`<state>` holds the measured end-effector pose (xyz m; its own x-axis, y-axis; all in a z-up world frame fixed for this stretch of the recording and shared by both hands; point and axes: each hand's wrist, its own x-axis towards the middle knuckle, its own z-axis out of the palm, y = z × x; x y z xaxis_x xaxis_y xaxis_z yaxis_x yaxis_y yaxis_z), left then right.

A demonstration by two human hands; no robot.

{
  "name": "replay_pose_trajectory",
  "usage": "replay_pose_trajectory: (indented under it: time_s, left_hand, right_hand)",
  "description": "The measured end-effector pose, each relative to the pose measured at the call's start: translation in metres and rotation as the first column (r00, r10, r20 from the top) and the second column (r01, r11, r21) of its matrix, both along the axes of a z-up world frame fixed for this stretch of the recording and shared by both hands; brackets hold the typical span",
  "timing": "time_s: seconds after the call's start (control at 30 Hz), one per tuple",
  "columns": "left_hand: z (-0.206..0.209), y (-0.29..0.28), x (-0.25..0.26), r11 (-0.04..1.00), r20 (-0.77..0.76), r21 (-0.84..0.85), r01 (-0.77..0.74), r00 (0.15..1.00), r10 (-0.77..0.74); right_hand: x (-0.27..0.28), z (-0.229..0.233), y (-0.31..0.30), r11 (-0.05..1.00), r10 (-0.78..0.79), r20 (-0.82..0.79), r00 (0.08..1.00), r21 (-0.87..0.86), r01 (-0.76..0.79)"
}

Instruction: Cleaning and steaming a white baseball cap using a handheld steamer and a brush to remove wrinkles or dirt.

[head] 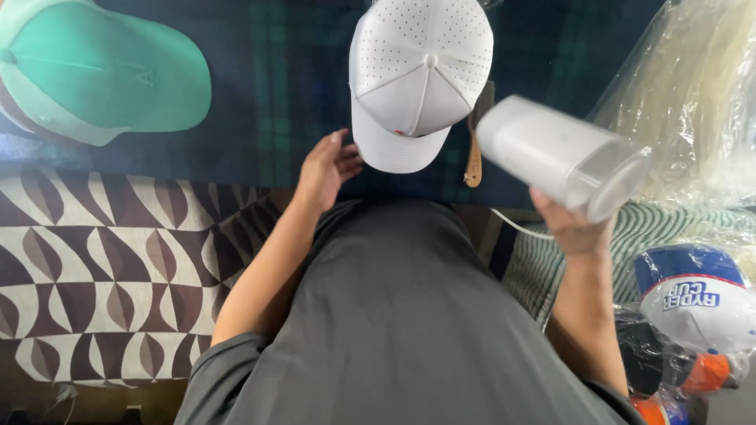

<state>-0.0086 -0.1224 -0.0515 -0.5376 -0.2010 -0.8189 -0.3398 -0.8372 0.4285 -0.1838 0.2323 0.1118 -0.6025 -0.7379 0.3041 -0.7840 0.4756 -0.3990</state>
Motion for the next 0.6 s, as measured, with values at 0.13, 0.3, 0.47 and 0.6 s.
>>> replay_pose_trajectory:
  time_s: [0.13,0.3,0.47,0.6]
  left_hand:
    - [-0.075,0.034,0.0,0.984,-0.246,0.149,-0.095,0.961,0.13]
    - [-0.086,0.036,-0.005,0.979,-0.258,0.163,-0.126,0.952,0.165]
    - [-0.065,0.033,-0.01,0.965,-0.235,0.223,-0.137,0.953,0.19]
    - [-0.06,0.034,-0.011,0.943,-0.215,0.297,-0.152,0.951,0.221]
  right_hand:
    - [0.018,-0.034,-0.015,0.997,-0.072,0.097,0.993,0.048,0.067]
    - [0.028,-0.08,-0.033,0.97,-0.236,0.33,0.914,0.136,0.201]
    - [0.072,-0.097,-0.031,0.931,-0.359,0.463,0.81,0.241,0.274]
    - [0.092,-0.043,-0.086,0.908,-0.174,0.221,0.96,0.413,0.069]
